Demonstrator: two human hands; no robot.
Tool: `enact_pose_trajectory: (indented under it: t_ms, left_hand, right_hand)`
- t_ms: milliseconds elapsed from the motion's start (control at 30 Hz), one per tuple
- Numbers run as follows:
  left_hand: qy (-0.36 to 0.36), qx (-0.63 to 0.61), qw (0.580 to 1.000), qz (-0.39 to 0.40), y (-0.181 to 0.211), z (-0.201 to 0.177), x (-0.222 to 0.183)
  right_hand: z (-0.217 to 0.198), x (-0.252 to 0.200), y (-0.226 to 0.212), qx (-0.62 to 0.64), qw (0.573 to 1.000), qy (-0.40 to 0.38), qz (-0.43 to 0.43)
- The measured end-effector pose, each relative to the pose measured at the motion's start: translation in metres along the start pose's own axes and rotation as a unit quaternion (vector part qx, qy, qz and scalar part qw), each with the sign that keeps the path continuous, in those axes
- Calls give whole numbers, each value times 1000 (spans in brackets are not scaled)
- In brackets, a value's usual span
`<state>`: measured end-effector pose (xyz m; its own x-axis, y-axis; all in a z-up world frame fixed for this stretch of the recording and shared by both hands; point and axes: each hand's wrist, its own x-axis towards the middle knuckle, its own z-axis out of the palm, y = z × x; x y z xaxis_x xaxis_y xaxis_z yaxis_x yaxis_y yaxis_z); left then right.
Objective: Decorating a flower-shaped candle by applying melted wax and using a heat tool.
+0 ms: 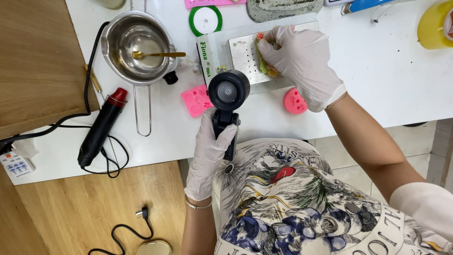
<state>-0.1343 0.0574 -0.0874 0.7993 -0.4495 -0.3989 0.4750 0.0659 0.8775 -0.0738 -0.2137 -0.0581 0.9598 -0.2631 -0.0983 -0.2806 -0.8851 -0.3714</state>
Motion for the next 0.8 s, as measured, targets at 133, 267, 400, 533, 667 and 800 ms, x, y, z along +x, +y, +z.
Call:
enact_pose_trajectory:
  t_ms: [133, 267, 400, 533, 667, 800]
  left_hand:
    - [3, -2, 1000, -7, -4, -1, -1]
    - [7, 33, 999, -4, -6, -3, -1]
    - [8, 28, 1000, 1, -6, -3, 1]
    - [2, 42, 999, 10, -7, -4, 2]
    - [-1, 37, 999, 6, -5, -4, 2]
    - [5, 39, 999, 0, -4, -4, 0]
  right_hand:
    - [9, 2, 4, -32, 999, 24, -36]
    - [3, 2, -1, -92, 989, 64, -97]
    - [-6, 4, -7, -114, 986, 44, -114]
    - [-15, 5, -10, -162, 966, 74, -185]
    - [-20, 11, -17, -203, 943, 101, -245]
    - [-22, 17, -21, -281, 932, 63, -220]
